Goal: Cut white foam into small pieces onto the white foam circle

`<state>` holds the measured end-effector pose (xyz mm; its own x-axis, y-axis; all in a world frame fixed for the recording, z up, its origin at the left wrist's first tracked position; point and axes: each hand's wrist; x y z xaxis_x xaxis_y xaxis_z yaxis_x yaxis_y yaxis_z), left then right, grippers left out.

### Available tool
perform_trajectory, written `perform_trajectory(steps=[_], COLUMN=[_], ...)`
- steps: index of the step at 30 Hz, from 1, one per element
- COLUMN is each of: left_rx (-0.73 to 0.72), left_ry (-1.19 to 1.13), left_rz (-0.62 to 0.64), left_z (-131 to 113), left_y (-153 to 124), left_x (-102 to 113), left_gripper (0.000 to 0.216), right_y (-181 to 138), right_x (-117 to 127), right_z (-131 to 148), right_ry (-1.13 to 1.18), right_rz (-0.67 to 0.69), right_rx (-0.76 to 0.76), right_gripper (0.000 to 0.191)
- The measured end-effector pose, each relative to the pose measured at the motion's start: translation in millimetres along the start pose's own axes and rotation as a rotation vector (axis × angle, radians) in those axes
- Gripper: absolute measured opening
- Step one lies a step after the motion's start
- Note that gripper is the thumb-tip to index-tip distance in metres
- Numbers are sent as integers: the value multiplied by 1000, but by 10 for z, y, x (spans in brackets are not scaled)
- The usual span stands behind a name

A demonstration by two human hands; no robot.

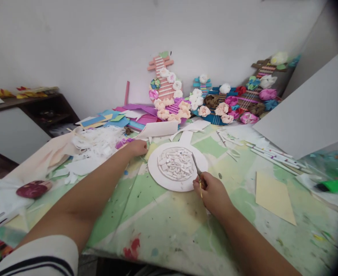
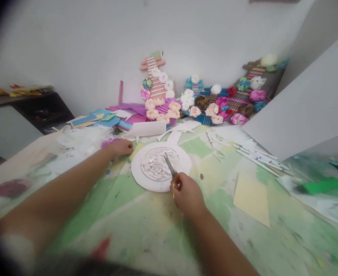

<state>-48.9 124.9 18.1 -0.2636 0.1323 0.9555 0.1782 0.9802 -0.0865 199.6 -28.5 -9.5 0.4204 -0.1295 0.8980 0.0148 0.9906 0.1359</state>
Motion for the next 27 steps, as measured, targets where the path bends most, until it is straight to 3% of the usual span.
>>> perform_trajectory(steps=[4,9,14,18,22,25,27], left_rx=[-112,-361,-371,-276,-141,-21,6], left_ry=[-21,-97,-185,-385,-418,-475,-591], left_rz=[-77,6,49,-76,-146,-246,-238], left_z=[-271,-662,-838,-778,-494,-260,-199], left_y=[-183,-369,-452,-706,-987,-1041,-989], left_x=[56,-39,-111,-2,68,36,-9], left_gripper=[26,27,33,34,27,15,12], right_y=[-3,31,60,61,39,34,46], right_x=[21,48,13,-8,-4,-5,-12], right_z=[0,-68,-135,-135,-107,-107,-116], right_ry=[5,45,17,26,3,-5,3], right_rz=[-25,-76,-98,-73,-40,-36,-36], right_rx=[-12,-92,-85,-69,-40,-50,-62], right_gripper=[10,17,18,25,35,36,36])
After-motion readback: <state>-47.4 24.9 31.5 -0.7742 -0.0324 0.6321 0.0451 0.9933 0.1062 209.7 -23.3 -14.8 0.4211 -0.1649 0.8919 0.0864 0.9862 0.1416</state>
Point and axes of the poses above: each hand's wrist, its own y-axis towards the middle knuckle, its own x-axis out of the back of the hand, z = x × y, and after that the axes turned 13 degrees about -y, right-handed
